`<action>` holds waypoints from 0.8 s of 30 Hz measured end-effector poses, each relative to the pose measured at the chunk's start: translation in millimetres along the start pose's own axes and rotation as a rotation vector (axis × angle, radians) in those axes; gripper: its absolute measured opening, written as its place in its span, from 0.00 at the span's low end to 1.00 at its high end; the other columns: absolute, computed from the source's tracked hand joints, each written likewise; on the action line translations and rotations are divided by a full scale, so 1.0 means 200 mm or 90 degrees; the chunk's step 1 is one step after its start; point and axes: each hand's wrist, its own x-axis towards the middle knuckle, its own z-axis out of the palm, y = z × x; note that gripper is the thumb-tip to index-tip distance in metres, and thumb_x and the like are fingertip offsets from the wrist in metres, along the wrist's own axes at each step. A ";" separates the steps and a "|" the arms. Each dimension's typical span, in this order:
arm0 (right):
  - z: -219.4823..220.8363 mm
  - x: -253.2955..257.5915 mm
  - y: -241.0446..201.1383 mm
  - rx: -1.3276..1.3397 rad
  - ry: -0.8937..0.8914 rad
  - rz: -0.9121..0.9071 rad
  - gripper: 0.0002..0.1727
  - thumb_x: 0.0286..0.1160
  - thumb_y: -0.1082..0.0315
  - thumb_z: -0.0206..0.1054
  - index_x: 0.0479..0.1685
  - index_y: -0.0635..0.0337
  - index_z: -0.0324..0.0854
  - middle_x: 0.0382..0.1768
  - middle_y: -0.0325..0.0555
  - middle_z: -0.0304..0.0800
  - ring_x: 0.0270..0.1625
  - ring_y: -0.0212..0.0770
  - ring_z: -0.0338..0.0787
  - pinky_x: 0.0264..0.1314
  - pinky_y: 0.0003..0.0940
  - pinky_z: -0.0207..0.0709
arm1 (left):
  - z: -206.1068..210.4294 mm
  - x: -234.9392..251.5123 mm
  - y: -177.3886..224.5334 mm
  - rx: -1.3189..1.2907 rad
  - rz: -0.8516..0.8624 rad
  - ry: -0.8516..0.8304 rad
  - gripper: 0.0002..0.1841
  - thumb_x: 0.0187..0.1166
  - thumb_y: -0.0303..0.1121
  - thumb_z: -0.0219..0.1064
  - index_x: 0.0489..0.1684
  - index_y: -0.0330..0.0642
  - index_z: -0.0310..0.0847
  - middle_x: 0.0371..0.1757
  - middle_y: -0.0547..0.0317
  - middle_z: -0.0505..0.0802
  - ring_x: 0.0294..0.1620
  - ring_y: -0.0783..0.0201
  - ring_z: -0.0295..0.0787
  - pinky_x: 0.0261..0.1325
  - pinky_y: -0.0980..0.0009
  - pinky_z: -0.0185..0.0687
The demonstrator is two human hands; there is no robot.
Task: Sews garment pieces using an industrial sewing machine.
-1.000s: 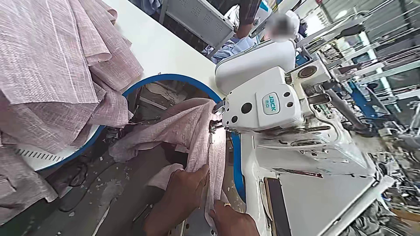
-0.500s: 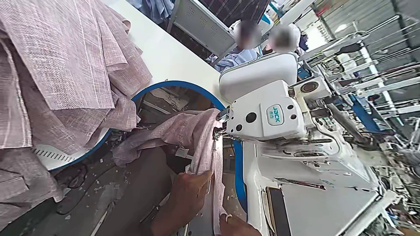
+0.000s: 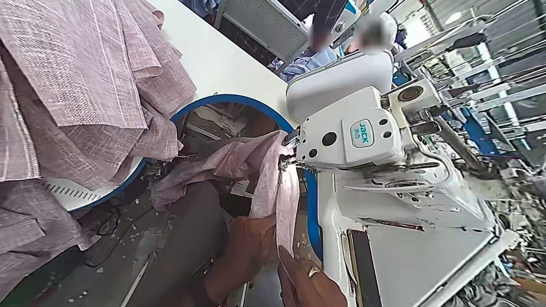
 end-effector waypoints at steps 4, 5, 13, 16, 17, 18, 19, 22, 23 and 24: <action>0.09 0.02 0.03 -0.018 0.089 -0.008 0.08 0.70 0.68 0.70 0.30 0.56 0.94 0.16 0.41 0.78 0.23 0.35 0.78 0.27 0.20 0.68 | 0.01 0.02 0.01 0.000 -0.022 0.005 0.14 0.76 0.29 0.57 0.28 0.40 0.91 0.13 0.61 0.83 0.15 0.67 0.80 0.21 0.68 0.72; 0.11 0.03 0.04 -0.019 0.108 0.007 0.06 0.70 0.66 0.71 0.30 0.53 0.94 0.21 0.42 0.79 0.29 0.35 0.79 0.32 0.18 0.70 | 0.01 0.01 0.01 -0.004 -0.019 0.009 0.14 0.75 0.29 0.57 0.29 0.39 0.92 0.12 0.60 0.83 0.14 0.67 0.79 0.20 0.69 0.71; 0.30 0.02 0.11 0.157 0.182 0.064 0.08 0.75 0.70 0.67 0.28 0.56 0.87 0.41 0.46 0.96 0.50 0.29 0.93 0.57 0.15 0.81 | 0.07 0.02 -0.03 0.031 0.106 0.127 0.10 0.70 0.25 0.62 0.20 0.37 0.87 0.14 0.58 0.81 0.18 0.66 0.79 0.27 0.76 0.74; 0.33 0.03 0.11 0.168 0.184 0.081 0.10 0.77 0.70 0.65 0.28 0.59 0.86 0.45 0.49 0.98 0.55 0.32 0.95 0.63 0.18 0.81 | 0.08 0.11 -0.06 0.075 0.146 0.140 0.11 0.70 0.25 0.63 0.16 0.37 0.84 0.13 0.58 0.78 0.18 0.65 0.77 0.26 0.75 0.72; 0.34 0.05 0.12 0.162 0.180 0.089 0.10 0.77 0.70 0.64 0.27 0.60 0.87 0.46 0.50 0.98 0.56 0.33 0.95 0.63 0.19 0.81 | 0.09 0.14 -0.07 0.093 0.151 0.142 0.12 0.71 0.26 0.63 0.15 0.38 0.83 0.13 0.59 0.78 0.18 0.64 0.78 0.26 0.74 0.72; 0.35 0.07 0.12 0.159 0.175 0.102 0.11 0.76 0.71 0.63 0.27 0.61 0.87 0.47 0.52 0.98 0.56 0.35 0.95 0.63 0.20 0.82 | 0.09 0.17 -0.08 0.115 0.156 0.147 0.12 0.71 0.27 0.63 0.15 0.39 0.83 0.14 0.59 0.78 0.19 0.63 0.78 0.26 0.73 0.72; 0.35 0.09 0.13 0.154 0.165 0.116 0.11 0.75 0.71 0.61 0.27 0.62 0.87 0.48 0.53 0.98 0.56 0.36 0.96 0.63 0.21 0.82 | 0.10 0.20 -0.08 0.139 0.161 0.153 0.12 0.71 0.28 0.64 0.15 0.40 0.84 0.16 0.58 0.80 0.22 0.62 0.80 0.28 0.72 0.74; 0.37 0.13 0.15 0.145 0.114 0.150 0.11 0.75 0.72 0.58 0.32 0.63 0.86 0.55 0.55 0.96 0.60 0.42 0.94 0.66 0.25 0.81 | 0.11 0.26 -0.09 0.174 0.150 0.137 0.09 0.73 0.29 0.66 0.24 0.41 0.91 0.39 0.51 0.93 0.46 0.54 0.90 0.49 0.68 0.85; 0.37 0.14 0.15 0.140 0.096 0.151 0.11 0.76 0.72 0.57 0.35 0.65 0.86 0.57 0.56 0.95 0.64 0.44 0.93 0.69 0.28 0.81 | 0.12 0.26 -0.09 0.175 0.147 0.133 0.09 0.75 0.29 0.65 0.27 0.41 0.91 0.45 0.49 0.95 0.49 0.54 0.91 0.53 0.69 0.85; 0.38 0.14 0.15 0.133 0.086 0.149 0.12 0.76 0.72 0.57 0.37 0.66 0.87 0.58 0.57 0.94 0.65 0.47 0.92 0.70 0.30 0.81 | 0.12 0.26 -0.10 0.175 0.148 0.133 0.10 0.76 0.29 0.64 0.30 0.40 0.92 0.47 0.49 0.95 0.50 0.55 0.92 0.54 0.70 0.86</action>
